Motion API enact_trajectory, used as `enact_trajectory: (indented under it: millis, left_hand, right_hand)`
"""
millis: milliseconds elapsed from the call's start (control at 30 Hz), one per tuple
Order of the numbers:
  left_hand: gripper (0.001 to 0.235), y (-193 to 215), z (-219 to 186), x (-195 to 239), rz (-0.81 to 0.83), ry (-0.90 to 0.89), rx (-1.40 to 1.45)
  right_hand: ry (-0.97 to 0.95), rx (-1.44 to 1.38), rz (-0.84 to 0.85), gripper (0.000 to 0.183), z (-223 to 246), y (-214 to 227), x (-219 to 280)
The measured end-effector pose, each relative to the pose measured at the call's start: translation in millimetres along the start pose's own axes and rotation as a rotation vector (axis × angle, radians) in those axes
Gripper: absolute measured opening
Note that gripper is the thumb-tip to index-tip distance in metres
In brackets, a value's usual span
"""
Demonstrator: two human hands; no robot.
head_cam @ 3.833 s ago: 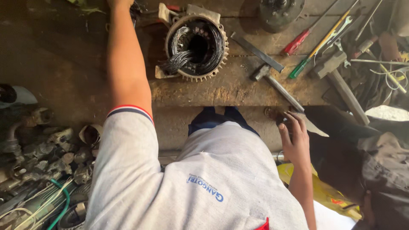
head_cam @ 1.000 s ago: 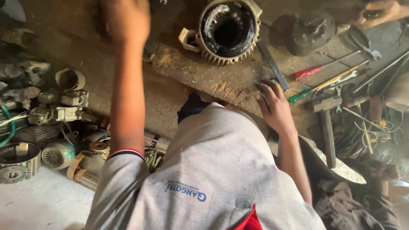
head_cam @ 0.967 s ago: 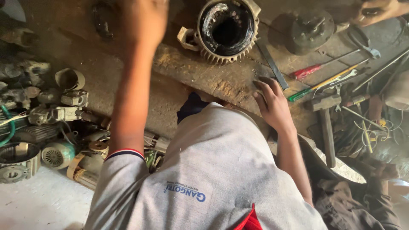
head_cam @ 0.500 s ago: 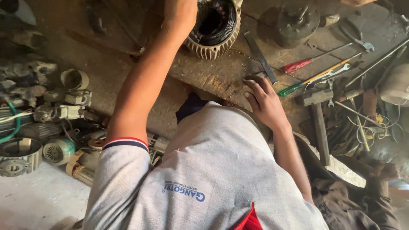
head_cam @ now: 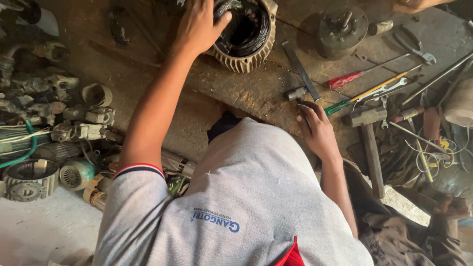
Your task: The person works on a motor stator placed on a wooden workbench. They use a hammer and a metal bar to tap and adjust internal components, then use pliers to pull and arrange wires inside the stator. The person repeatedly taps the stator with the hammer and adjusts the internal windings by hand.
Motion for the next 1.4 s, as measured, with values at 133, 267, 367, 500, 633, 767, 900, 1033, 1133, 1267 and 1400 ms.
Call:
enact_trajectory:
  millis: [133, 267, 367, 500, 633, 767, 900, 1033, 1133, 1267, 1400]
  left_hand:
    - [0.044, 34, -17, 8, -0.019, -0.026, -0.003]
    - [0.041, 27, -17, 22, 0.128, -0.093, -0.035]
    - [0.056, 14, 13, 21, 0.108, 0.000, 0.052]
    - [0.064, -24, 57, 16, 0.185, 0.138, 0.662]
    - [0.070, -65, 78, 21, 0.335, 0.300, 1.098]
    - [0.067, -70, 77, 30, 0.342, 0.299, 1.260]
    - [0.069, -57, 62, 40, 0.339, 0.300, 1.274]
    - [0.074, -44, 35, 60, 0.263, 0.306, 1.271]
    - [0.076, -44, 11, 83, 0.051, 0.369, 1.238]
    - [0.085, -55, -27, 111, -0.187, 0.529, 1.372]
    - [0.075, -50, -60, 124, -0.268, 0.519, 0.930]
  right_hand:
    - [0.049, 0.020, -0.035, 0.033, 3, 4, -3]
    - [0.042, 0.028, -0.043, 0.033, 10, 3, -8]
    - [0.038, 0.024, -0.033, 0.033, 18, 0, -12]
    - [-0.074, -0.045, 0.010, 0.039, 19, -15, -15]
    - [-0.155, -0.140, 0.074, 0.052, 19, -42, -28]
    - [-0.025, -0.236, 0.105, 0.067, 31, -71, -51]
    - [0.019, -0.353, 0.034, 0.079, 34, -101, -85]
    - [0.088, -0.376, -0.089, 0.088, 28, -116, -109]
    - [0.074, -0.463, -0.080, 0.088, -2, -114, -115]
    - [0.177, -0.419, -0.078, 0.086, -31, -95, -147]
    - [0.083, -0.313, -0.034, 0.079, -54, -80, -184]
Point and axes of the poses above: each hand's wrist, its own x-axis away from the middle knuckle, its own y-axis out of the back of the hand, z = x × y, the point moved 8 cm from there along -x, towards the middle knuckle, and after that the axes turned 4 degrees about -x, right-handed, at the moved point
